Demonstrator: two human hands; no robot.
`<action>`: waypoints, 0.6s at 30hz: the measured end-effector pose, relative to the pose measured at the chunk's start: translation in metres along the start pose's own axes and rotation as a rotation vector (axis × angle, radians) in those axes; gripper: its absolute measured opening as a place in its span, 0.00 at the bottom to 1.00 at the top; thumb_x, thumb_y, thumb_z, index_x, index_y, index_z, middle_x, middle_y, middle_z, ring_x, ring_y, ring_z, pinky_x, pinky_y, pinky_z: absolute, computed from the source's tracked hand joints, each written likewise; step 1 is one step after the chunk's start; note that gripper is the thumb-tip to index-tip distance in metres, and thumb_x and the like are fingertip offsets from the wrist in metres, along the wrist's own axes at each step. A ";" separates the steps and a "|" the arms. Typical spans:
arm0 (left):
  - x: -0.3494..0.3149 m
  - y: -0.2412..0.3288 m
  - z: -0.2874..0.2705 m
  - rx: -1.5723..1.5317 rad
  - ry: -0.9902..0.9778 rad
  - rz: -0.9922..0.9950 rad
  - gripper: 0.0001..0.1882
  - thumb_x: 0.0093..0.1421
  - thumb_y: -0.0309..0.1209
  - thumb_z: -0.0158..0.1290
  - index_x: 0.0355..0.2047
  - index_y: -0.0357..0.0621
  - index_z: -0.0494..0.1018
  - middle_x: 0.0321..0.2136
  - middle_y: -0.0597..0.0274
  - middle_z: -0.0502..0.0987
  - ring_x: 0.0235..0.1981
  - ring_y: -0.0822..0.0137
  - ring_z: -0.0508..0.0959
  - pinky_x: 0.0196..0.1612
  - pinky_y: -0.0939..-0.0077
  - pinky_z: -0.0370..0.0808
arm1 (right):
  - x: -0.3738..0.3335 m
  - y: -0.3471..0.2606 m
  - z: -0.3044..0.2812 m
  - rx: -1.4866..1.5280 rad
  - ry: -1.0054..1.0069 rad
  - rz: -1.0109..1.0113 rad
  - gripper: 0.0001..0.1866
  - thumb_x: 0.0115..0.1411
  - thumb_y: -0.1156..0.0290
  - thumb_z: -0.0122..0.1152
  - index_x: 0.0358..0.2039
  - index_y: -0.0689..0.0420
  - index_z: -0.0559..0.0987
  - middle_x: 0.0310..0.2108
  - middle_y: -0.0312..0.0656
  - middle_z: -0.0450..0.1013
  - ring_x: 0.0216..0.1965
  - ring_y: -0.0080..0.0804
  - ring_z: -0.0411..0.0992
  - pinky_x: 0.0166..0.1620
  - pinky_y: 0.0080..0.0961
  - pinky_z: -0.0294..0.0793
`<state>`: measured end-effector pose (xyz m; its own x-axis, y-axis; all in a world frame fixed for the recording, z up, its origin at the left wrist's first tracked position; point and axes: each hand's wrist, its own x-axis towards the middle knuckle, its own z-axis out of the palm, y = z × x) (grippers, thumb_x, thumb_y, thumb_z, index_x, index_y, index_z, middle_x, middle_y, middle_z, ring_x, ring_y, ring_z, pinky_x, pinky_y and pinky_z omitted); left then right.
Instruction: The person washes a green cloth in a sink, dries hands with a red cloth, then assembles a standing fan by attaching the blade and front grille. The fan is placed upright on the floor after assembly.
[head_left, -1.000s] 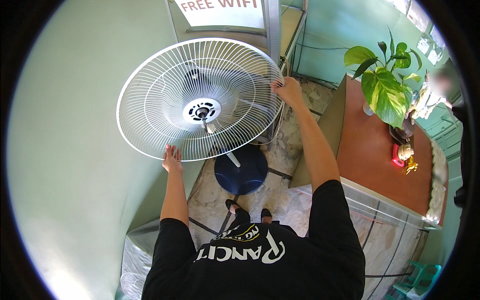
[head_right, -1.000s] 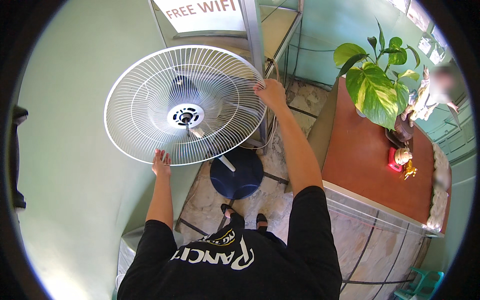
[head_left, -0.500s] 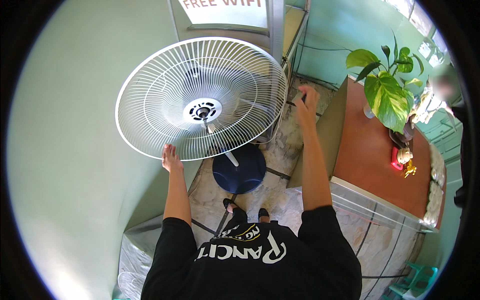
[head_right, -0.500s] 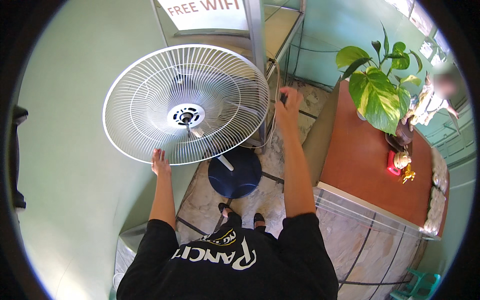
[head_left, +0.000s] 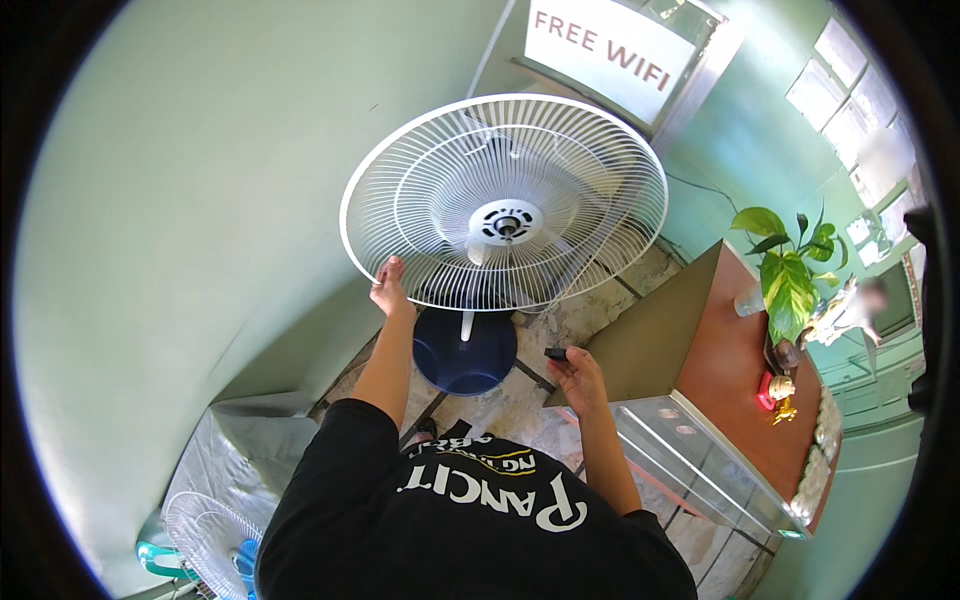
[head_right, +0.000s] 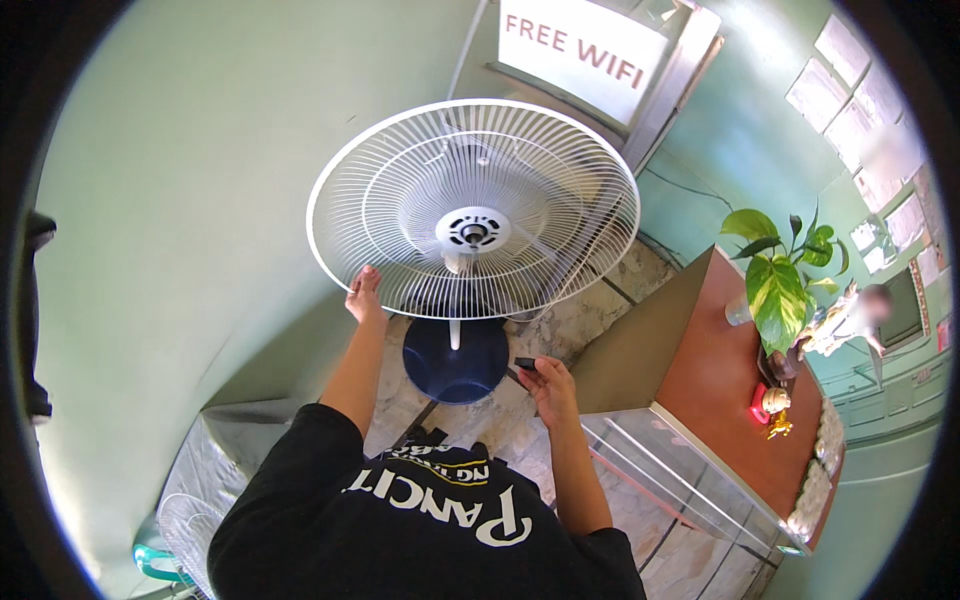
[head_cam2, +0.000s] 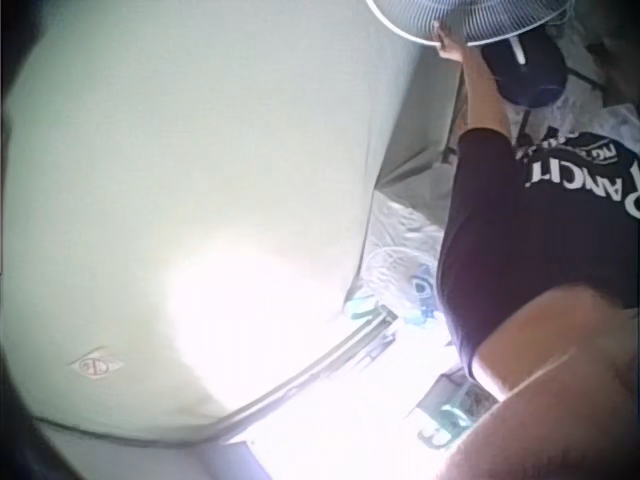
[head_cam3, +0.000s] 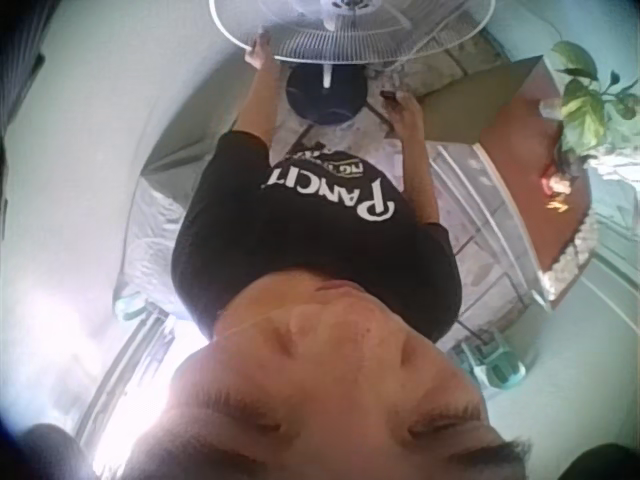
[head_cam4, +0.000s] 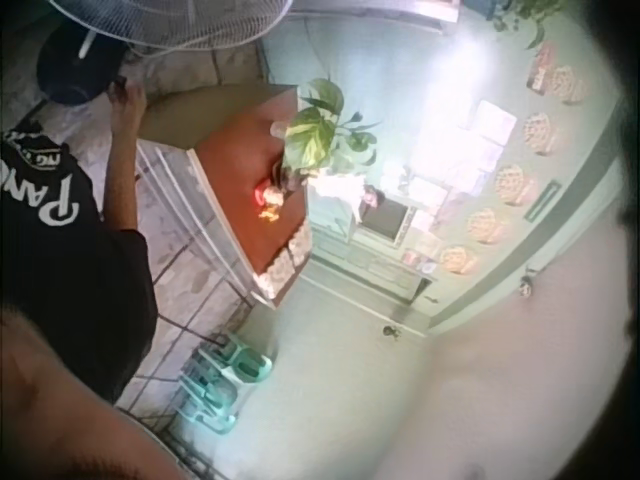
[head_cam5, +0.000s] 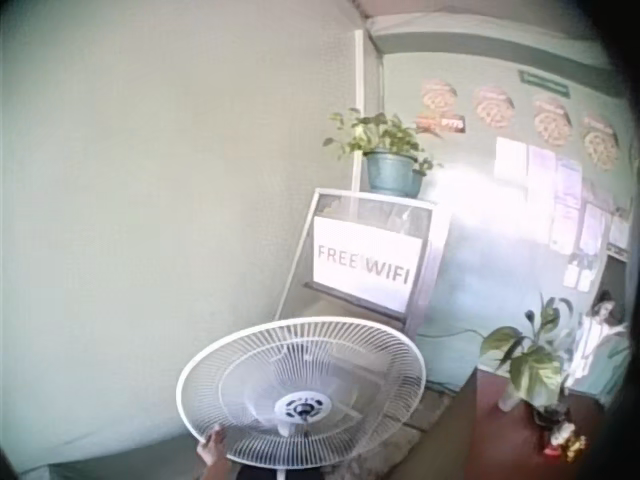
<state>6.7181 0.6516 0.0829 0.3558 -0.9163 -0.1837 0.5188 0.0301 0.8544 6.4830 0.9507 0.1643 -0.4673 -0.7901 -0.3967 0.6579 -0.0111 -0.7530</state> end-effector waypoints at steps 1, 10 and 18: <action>-0.003 0.001 0.002 -0.029 0.019 0.016 0.11 0.56 0.30 0.60 0.35 0.35 0.78 0.32 0.57 0.80 0.35 0.65 0.79 0.46 0.68 0.73 | -0.002 0.001 0.008 0.014 -0.058 -0.040 0.10 0.59 0.66 0.59 0.36 0.58 0.74 0.33 0.46 0.76 0.37 0.35 0.76 0.41 0.33 0.77; -0.016 0.017 0.010 -0.020 0.037 0.027 0.13 0.57 0.30 0.60 0.35 0.30 0.77 0.30 0.54 0.80 0.33 0.65 0.80 0.42 0.73 0.77 | -0.011 -0.025 0.075 -0.004 -0.096 -0.174 0.10 0.58 0.73 0.58 0.39 0.59 0.70 0.36 0.47 0.74 0.34 0.31 0.75 0.40 0.32 0.77; 0.001 0.009 0.015 -0.003 0.021 0.037 0.11 0.56 0.30 0.60 0.33 0.32 0.79 0.29 0.56 0.80 0.31 0.67 0.79 0.41 0.73 0.77 | -0.044 -0.033 0.107 -0.129 -0.163 -0.353 0.19 0.60 0.69 0.54 0.51 0.61 0.68 0.37 0.43 0.74 0.32 0.28 0.73 0.40 0.29 0.75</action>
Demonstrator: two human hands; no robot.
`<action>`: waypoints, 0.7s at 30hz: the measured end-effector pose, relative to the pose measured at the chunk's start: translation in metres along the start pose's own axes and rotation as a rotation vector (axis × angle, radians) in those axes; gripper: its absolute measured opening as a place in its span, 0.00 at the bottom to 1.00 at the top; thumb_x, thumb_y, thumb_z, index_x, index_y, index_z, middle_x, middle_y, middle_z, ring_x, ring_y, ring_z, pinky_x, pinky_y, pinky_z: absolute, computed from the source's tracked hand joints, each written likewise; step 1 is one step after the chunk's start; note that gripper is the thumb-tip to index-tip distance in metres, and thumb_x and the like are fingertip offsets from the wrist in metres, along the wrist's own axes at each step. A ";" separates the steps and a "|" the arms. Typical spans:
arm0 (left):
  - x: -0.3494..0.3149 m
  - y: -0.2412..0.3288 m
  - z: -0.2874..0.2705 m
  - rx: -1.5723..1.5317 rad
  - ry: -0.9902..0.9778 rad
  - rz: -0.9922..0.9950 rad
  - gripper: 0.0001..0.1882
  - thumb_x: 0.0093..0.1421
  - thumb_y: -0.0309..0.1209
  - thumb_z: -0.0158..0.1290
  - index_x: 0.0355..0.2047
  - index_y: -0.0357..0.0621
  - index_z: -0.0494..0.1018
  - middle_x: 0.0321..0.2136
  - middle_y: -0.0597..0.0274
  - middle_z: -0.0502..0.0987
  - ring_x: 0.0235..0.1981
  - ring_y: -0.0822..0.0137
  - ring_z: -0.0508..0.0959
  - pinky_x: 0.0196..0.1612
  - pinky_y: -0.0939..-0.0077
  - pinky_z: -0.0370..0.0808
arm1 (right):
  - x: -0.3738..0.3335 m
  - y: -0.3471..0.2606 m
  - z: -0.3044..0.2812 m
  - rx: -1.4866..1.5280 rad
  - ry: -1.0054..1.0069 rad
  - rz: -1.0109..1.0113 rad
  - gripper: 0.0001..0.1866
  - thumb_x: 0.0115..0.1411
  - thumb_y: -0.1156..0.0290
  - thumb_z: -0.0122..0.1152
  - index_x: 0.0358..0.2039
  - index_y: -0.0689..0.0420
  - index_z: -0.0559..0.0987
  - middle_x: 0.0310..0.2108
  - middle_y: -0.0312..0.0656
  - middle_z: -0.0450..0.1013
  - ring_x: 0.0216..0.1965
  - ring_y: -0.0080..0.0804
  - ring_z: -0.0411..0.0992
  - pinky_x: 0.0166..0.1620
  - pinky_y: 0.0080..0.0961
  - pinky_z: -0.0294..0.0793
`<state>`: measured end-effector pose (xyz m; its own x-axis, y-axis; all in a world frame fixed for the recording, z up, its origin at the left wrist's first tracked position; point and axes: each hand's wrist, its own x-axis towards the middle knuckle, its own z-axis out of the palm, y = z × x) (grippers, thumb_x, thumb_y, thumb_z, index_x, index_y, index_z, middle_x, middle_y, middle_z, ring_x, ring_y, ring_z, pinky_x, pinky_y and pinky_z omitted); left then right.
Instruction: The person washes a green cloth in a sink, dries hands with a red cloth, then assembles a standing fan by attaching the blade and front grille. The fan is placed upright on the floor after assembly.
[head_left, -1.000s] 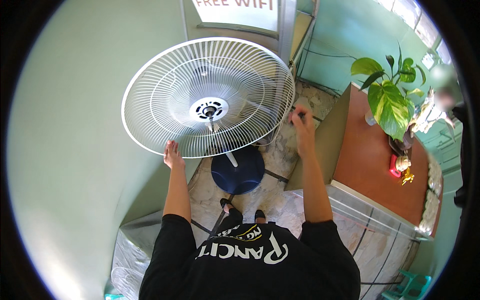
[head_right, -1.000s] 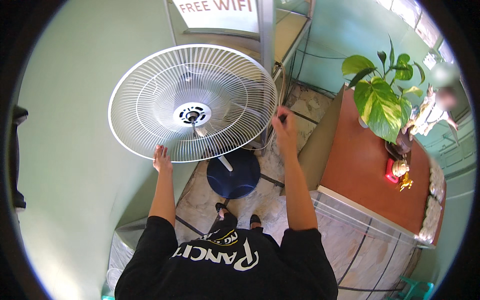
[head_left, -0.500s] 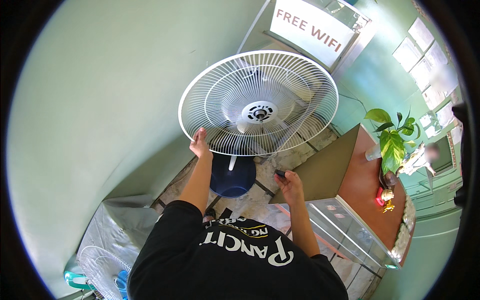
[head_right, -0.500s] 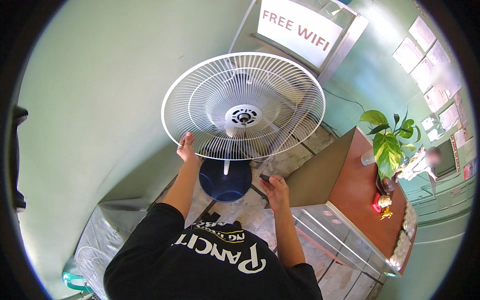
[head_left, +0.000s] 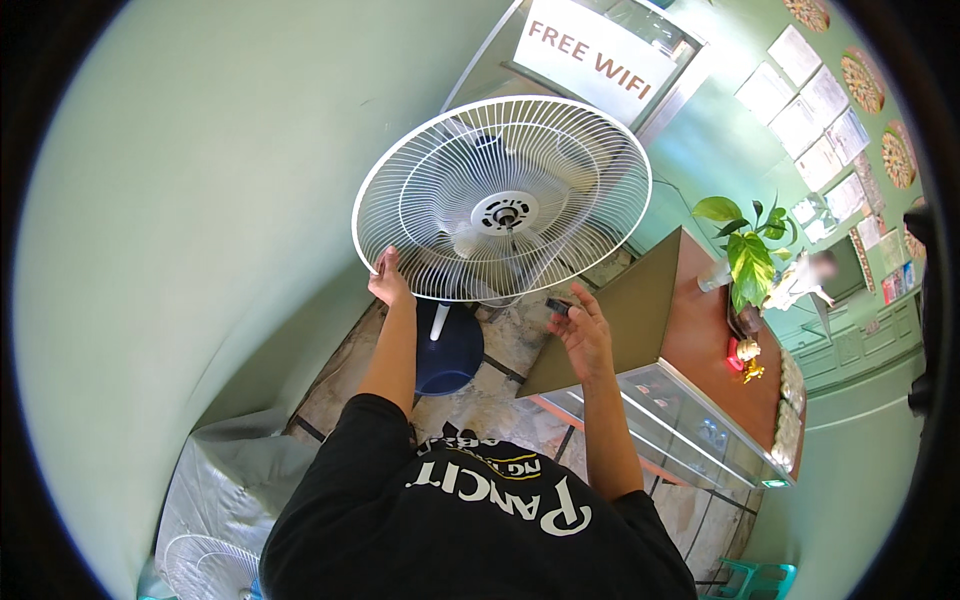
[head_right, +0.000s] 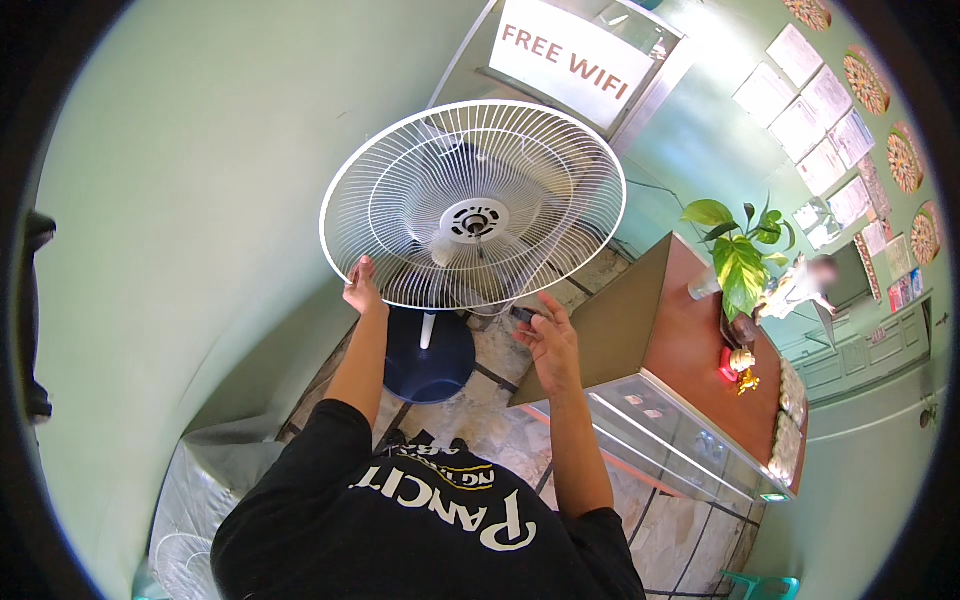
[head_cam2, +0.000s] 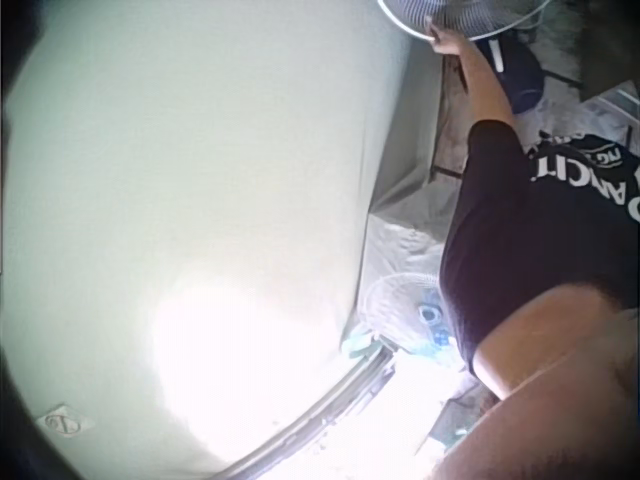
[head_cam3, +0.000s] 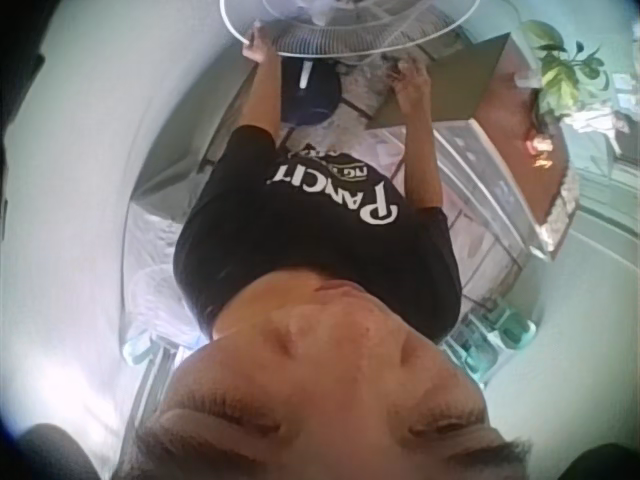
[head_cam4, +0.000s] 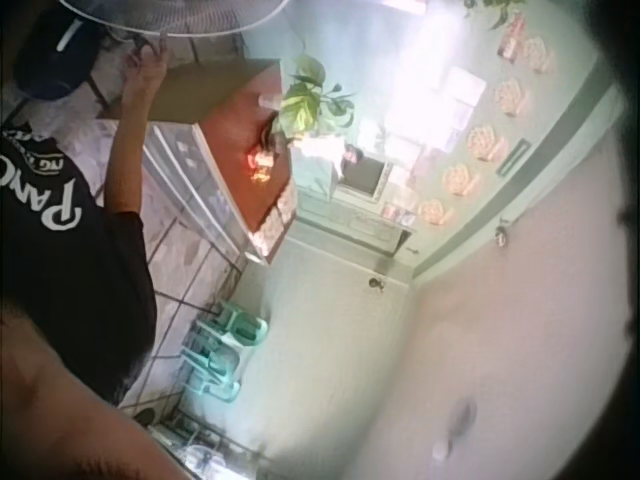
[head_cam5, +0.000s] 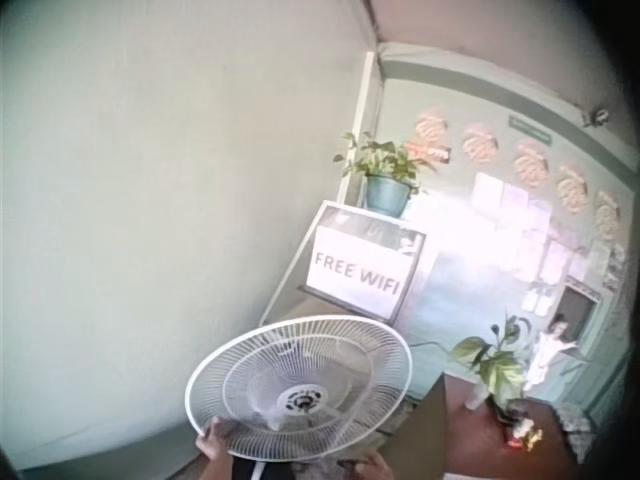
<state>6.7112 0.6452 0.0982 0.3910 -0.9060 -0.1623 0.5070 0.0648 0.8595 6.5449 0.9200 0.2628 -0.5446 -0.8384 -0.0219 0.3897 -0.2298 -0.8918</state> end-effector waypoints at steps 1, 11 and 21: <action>0.002 -0.001 0.001 -0.013 0.002 -0.001 0.11 0.55 0.30 0.60 0.33 0.32 0.79 0.28 0.58 0.80 0.30 0.68 0.79 0.39 0.74 0.77 | -0.001 -0.003 0.000 -0.009 0.033 0.039 0.20 0.61 0.67 0.53 0.52 0.61 0.68 0.37 0.43 0.74 0.32 0.28 0.72 0.40 0.29 0.74; 0.013 -0.008 0.010 -0.018 0.036 -0.003 0.11 0.54 0.31 0.62 0.31 0.33 0.80 0.26 0.61 0.81 0.29 0.69 0.78 0.37 0.74 0.74 | -0.006 0.000 -0.020 0.005 -0.027 0.188 0.23 0.63 0.63 0.50 0.54 0.65 0.69 0.37 0.44 0.74 0.34 0.29 0.73 0.41 0.29 0.74; 0.012 -0.007 0.012 -0.043 0.054 -0.019 0.10 0.53 0.29 0.62 0.30 0.32 0.80 0.26 0.60 0.81 0.29 0.69 0.78 0.39 0.74 0.74 | 0.019 -0.001 0.032 -0.260 -0.111 0.105 0.25 0.54 0.78 0.59 0.53 0.66 0.67 0.43 0.46 0.72 0.41 0.31 0.74 0.45 0.27 0.74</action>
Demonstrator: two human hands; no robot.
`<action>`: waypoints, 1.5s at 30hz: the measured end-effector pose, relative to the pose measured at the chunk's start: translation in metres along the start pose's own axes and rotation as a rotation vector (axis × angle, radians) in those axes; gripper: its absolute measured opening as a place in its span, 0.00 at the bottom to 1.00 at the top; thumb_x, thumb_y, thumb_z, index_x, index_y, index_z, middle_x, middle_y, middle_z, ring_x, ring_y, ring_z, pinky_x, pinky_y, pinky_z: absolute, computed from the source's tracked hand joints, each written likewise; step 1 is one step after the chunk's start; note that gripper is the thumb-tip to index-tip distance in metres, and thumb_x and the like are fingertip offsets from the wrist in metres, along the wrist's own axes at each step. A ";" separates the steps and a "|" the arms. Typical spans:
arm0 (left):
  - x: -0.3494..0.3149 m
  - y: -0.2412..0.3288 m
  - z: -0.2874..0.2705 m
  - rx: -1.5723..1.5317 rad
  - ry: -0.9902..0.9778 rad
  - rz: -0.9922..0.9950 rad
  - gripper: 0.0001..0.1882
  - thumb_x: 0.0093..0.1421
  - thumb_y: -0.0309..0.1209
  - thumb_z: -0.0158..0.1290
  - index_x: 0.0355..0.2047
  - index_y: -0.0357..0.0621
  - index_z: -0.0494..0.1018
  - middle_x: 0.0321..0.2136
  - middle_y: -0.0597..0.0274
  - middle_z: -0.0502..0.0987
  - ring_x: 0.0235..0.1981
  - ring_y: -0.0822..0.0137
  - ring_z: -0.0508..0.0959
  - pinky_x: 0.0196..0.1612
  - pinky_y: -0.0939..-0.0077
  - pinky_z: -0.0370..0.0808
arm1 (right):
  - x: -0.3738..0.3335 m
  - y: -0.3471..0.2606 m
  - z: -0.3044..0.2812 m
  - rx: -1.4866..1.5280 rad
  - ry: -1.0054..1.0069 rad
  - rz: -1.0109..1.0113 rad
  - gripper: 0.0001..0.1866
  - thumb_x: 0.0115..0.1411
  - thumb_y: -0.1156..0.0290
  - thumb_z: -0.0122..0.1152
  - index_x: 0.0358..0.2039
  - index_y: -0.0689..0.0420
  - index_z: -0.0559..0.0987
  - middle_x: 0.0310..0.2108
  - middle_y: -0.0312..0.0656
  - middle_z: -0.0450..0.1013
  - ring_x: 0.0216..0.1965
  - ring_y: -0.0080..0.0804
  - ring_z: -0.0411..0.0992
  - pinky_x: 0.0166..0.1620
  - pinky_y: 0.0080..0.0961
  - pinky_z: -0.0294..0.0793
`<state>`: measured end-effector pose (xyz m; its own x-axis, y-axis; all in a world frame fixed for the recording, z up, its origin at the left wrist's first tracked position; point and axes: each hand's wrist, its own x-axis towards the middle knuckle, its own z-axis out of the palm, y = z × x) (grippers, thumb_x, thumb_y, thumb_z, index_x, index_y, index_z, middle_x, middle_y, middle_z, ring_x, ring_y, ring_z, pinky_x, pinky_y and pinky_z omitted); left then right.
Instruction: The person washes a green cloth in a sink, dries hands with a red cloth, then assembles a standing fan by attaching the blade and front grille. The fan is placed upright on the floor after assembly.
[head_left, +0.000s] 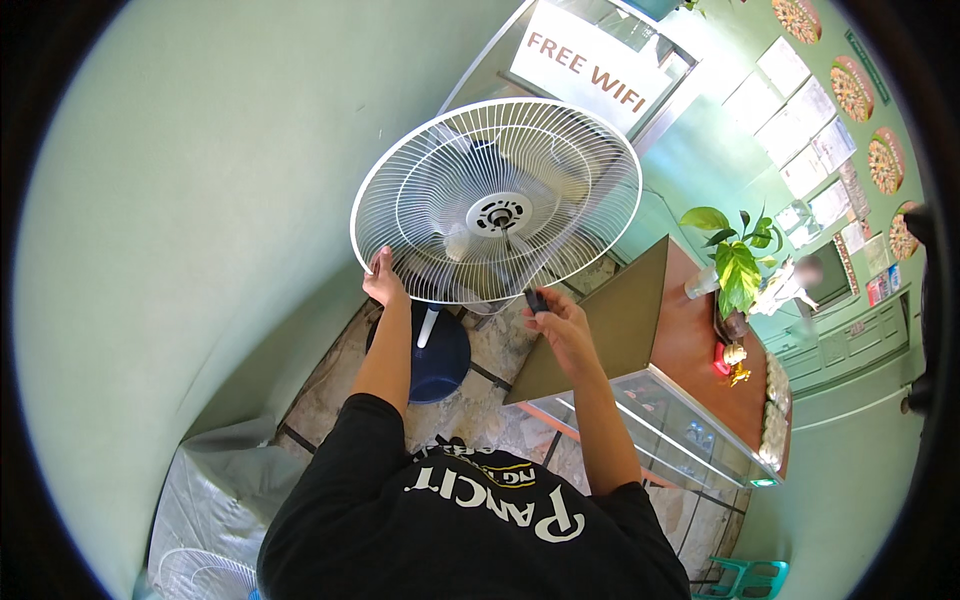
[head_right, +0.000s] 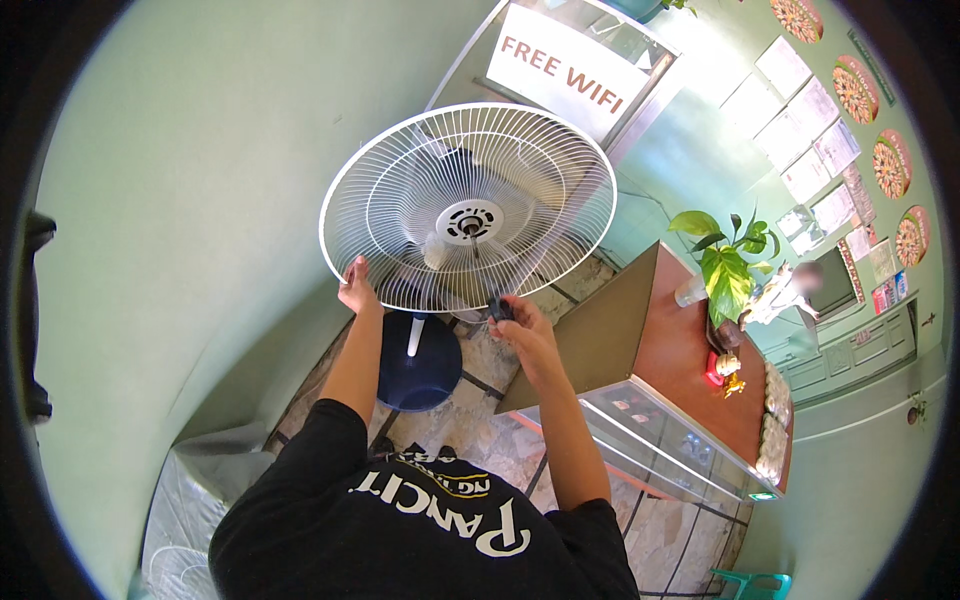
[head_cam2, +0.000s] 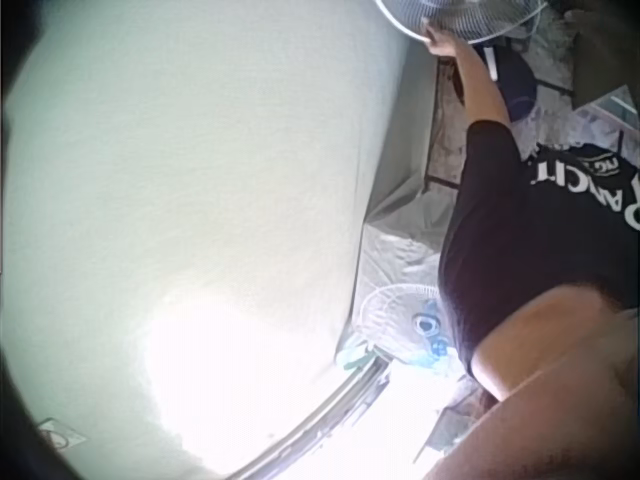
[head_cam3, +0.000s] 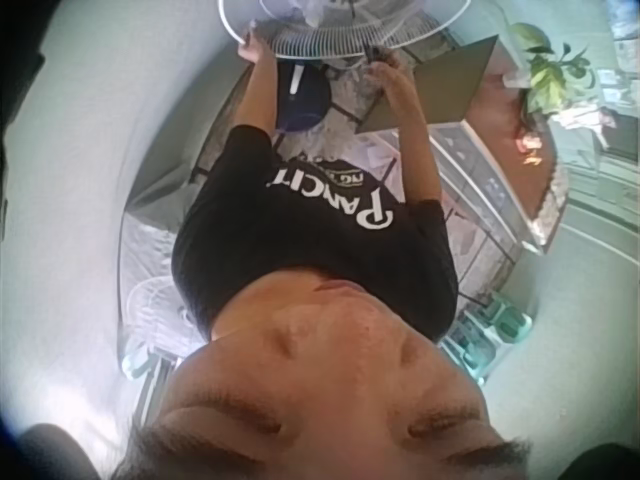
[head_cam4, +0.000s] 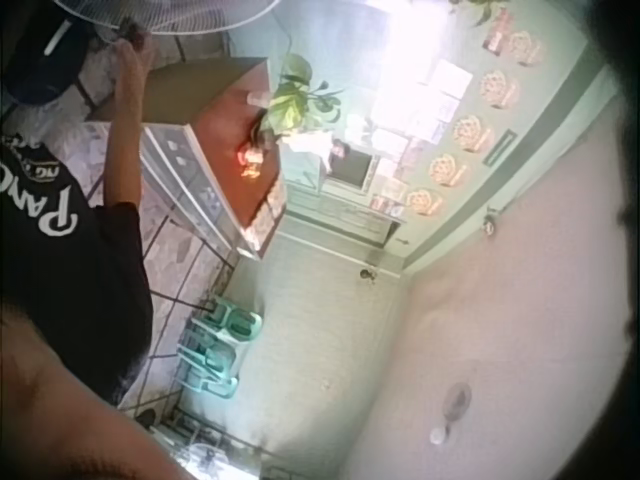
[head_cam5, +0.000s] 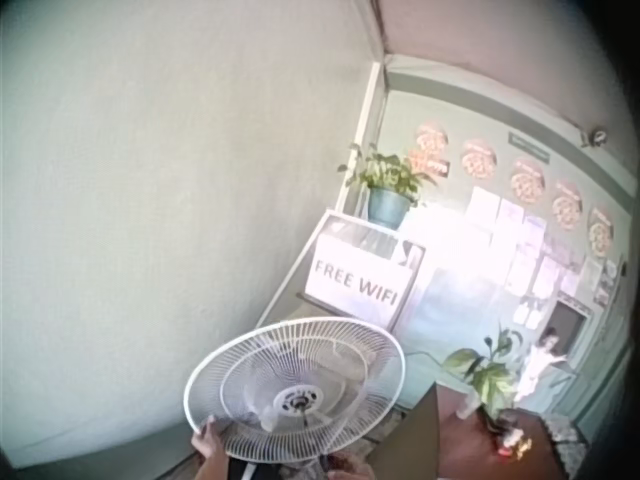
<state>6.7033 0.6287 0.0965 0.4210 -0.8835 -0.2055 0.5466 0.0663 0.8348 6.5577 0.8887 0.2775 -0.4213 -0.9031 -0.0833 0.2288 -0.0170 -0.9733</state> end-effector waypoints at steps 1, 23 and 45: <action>-0.001 0.001 0.000 -0.017 -0.007 -0.002 0.10 0.53 0.29 0.62 0.30 0.31 0.80 0.26 0.60 0.81 0.29 0.69 0.78 0.39 0.74 0.74 | 0.010 -0.002 0.006 -0.033 0.018 -0.078 0.24 0.54 0.78 0.59 0.52 0.66 0.67 0.43 0.45 0.72 0.41 0.31 0.74 0.44 0.26 0.74; -0.009 0.003 -0.004 -0.047 0.001 -0.020 0.12 0.53 0.29 0.63 0.33 0.31 0.79 0.29 0.58 0.80 0.31 0.70 0.79 0.40 0.77 0.75 | 0.074 0.047 0.049 -0.785 0.547 -0.579 0.27 0.46 0.69 0.67 0.48 0.58 0.73 0.38 0.43 0.74 0.33 0.33 0.72 0.37 0.28 0.72; -0.014 0.008 -0.006 0.022 -0.023 -0.013 0.11 0.53 0.30 0.62 0.32 0.32 0.80 0.28 0.60 0.81 0.30 0.71 0.78 0.40 0.77 0.74 | 0.134 0.023 0.073 -1.641 0.635 -0.410 0.26 0.45 0.61 0.70 0.42 0.52 0.67 0.39 0.43 0.76 0.36 0.41 0.77 0.43 0.49 0.60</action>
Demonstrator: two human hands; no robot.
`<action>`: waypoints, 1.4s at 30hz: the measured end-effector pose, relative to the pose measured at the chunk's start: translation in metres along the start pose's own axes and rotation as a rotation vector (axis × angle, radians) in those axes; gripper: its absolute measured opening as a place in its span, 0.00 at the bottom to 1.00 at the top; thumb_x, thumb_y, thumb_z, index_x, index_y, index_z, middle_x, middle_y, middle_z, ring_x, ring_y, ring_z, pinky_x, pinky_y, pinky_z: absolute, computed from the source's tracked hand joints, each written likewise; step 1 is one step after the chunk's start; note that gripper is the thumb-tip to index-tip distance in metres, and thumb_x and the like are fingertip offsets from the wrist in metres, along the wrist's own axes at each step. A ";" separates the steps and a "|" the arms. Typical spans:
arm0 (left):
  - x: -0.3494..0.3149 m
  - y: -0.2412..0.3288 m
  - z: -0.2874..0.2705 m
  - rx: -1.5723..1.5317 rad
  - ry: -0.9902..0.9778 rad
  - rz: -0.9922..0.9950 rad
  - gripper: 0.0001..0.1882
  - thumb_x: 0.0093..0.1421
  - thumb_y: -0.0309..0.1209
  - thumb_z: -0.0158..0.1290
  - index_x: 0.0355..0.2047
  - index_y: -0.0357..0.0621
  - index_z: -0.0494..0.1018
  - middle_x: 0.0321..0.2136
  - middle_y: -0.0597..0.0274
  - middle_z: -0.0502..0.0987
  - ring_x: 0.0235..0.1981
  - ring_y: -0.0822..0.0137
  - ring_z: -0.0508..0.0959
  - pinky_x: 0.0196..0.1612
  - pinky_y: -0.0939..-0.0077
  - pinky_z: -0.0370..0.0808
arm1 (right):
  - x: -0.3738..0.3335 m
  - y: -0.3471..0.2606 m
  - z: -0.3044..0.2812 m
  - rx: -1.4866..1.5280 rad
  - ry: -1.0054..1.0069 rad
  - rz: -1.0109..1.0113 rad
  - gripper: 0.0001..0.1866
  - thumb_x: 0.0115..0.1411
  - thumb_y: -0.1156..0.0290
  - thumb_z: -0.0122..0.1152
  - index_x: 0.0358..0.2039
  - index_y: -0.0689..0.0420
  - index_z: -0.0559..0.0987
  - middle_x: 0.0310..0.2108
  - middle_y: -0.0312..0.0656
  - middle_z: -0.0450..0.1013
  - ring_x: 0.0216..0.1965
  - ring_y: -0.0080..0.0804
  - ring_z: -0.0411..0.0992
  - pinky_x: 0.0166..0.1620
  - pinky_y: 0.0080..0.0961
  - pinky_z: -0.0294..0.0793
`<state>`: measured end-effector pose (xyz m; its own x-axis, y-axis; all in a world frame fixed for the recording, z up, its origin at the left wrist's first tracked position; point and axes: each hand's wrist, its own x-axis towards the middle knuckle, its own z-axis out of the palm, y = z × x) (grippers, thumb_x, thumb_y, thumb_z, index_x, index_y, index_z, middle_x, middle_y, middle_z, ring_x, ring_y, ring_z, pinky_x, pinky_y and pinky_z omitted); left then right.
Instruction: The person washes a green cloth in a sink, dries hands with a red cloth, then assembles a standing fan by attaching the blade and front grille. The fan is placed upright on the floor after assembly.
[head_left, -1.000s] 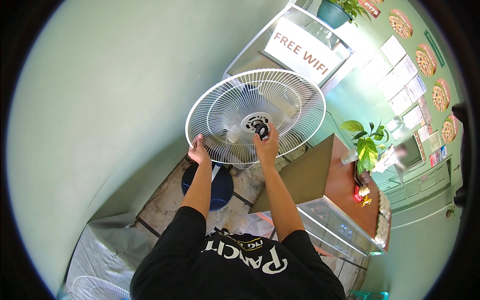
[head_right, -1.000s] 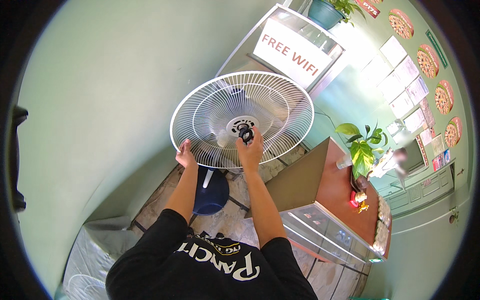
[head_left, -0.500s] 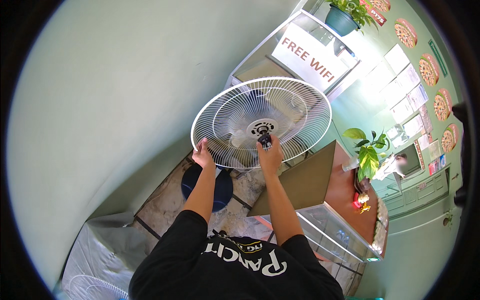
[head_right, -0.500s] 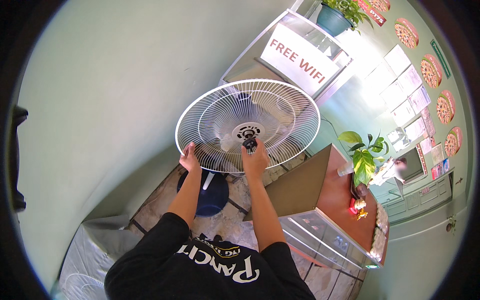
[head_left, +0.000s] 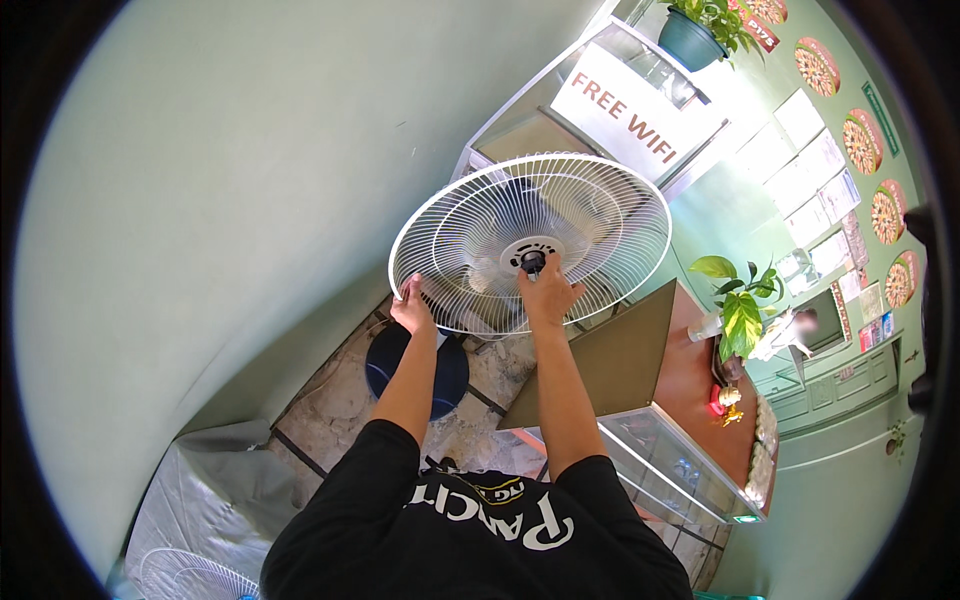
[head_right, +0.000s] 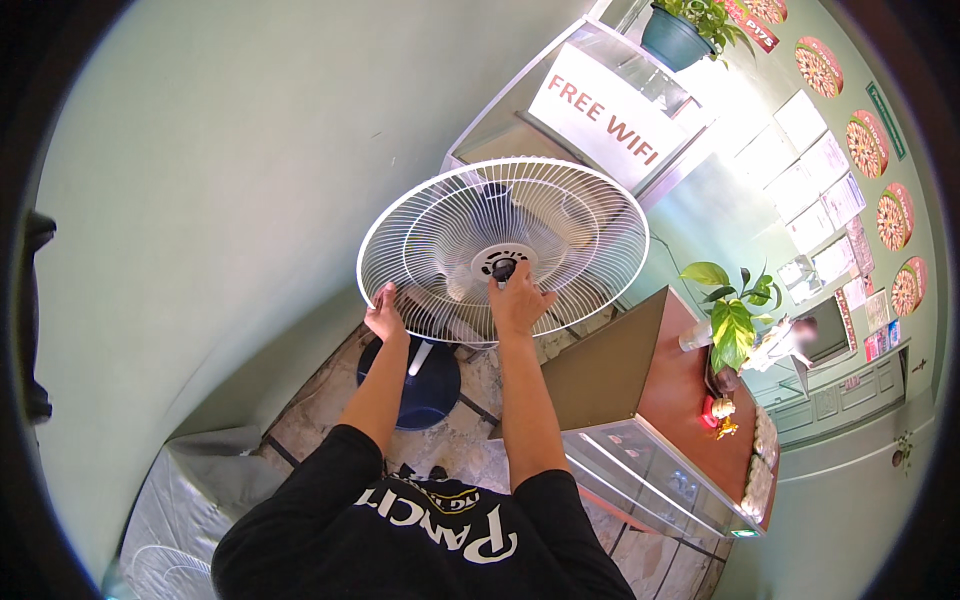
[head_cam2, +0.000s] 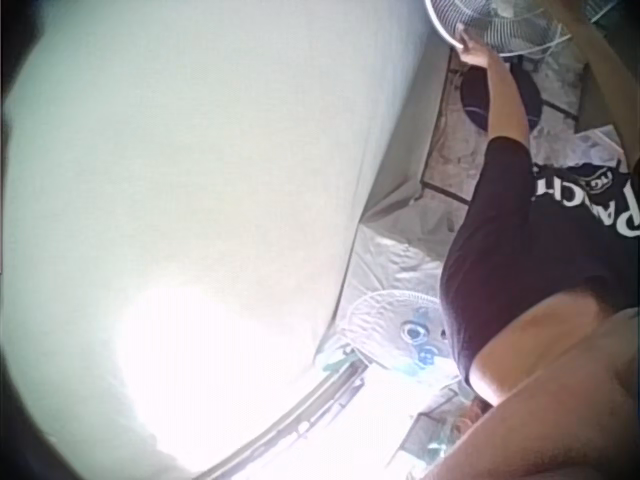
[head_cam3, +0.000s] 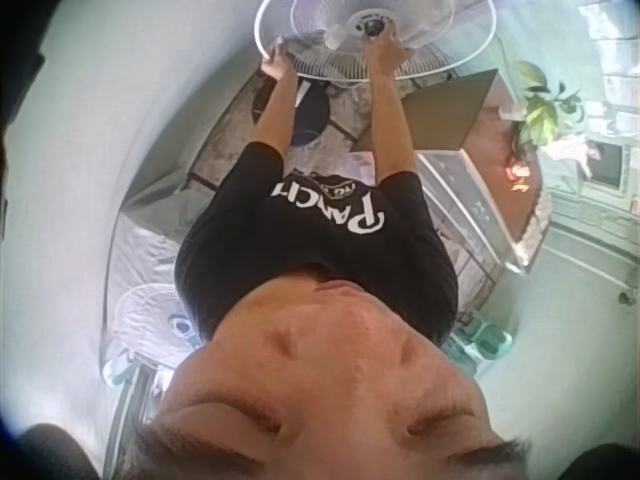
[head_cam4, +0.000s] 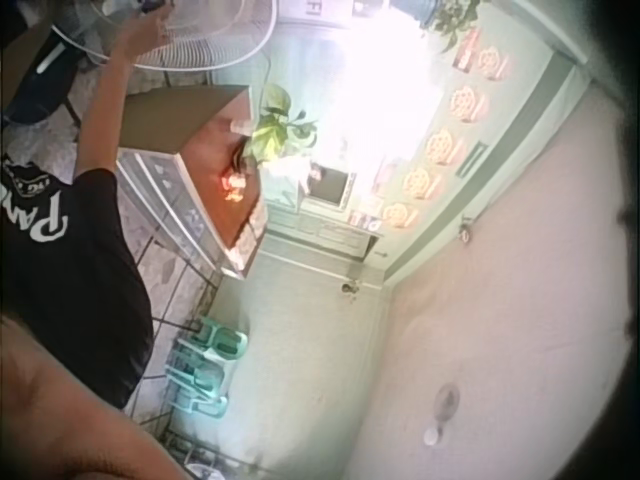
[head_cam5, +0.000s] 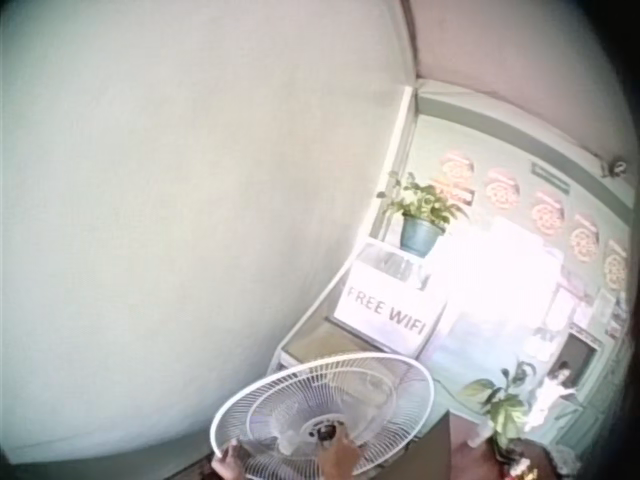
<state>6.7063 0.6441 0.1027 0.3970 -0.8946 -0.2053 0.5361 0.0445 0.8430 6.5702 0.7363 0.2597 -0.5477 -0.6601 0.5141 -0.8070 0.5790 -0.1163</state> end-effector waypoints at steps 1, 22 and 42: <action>0.000 0.001 0.000 0.000 -0.001 -0.004 0.11 0.53 0.30 0.62 0.32 0.33 0.80 0.28 0.60 0.81 0.30 0.71 0.78 0.40 0.77 0.74 | 0.001 0.000 0.000 -0.024 0.034 -0.041 0.26 0.45 0.61 0.70 0.41 0.52 0.67 0.38 0.42 0.76 0.36 0.40 0.77 0.43 0.48 0.60; -0.003 0.000 0.000 -0.115 0.010 -0.046 0.09 0.54 0.26 0.61 0.31 0.29 0.78 0.28 0.58 0.80 0.31 0.70 0.78 0.41 0.76 0.73 | 0.002 -0.002 0.013 -0.018 0.174 -0.087 0.26 0.42 0.59 0.73 0.37 0.54 0.67 0.35 0.40 0.75 0.37 0.40 0.76 0.41 0.45 0.57; -0.003 -0.010 -0.008 -0.110 -0.008 -0.011 0.10 0.53 0.27 0.62 0.33 0.32 0.79 0.28 0.60 0.80 0.30 0.70 0.78 0.39 0.77 0.74 | -0.005 0.046 0.029 1.329 -0.163 0.449 0.18 0.63 0.59 0.52 0.39 0.65 0.74 0.33 0.49 0.72 0.35 0.44 0.72 0.40 0.36 0.71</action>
<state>6.7060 0.6495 0.0907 0.3847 -0.8988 -0.2102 0.6192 0.0824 0.7809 6.5295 0.7519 0.2276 -0.7554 -0.6427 0.1276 -0.1126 -0.0645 -0.9915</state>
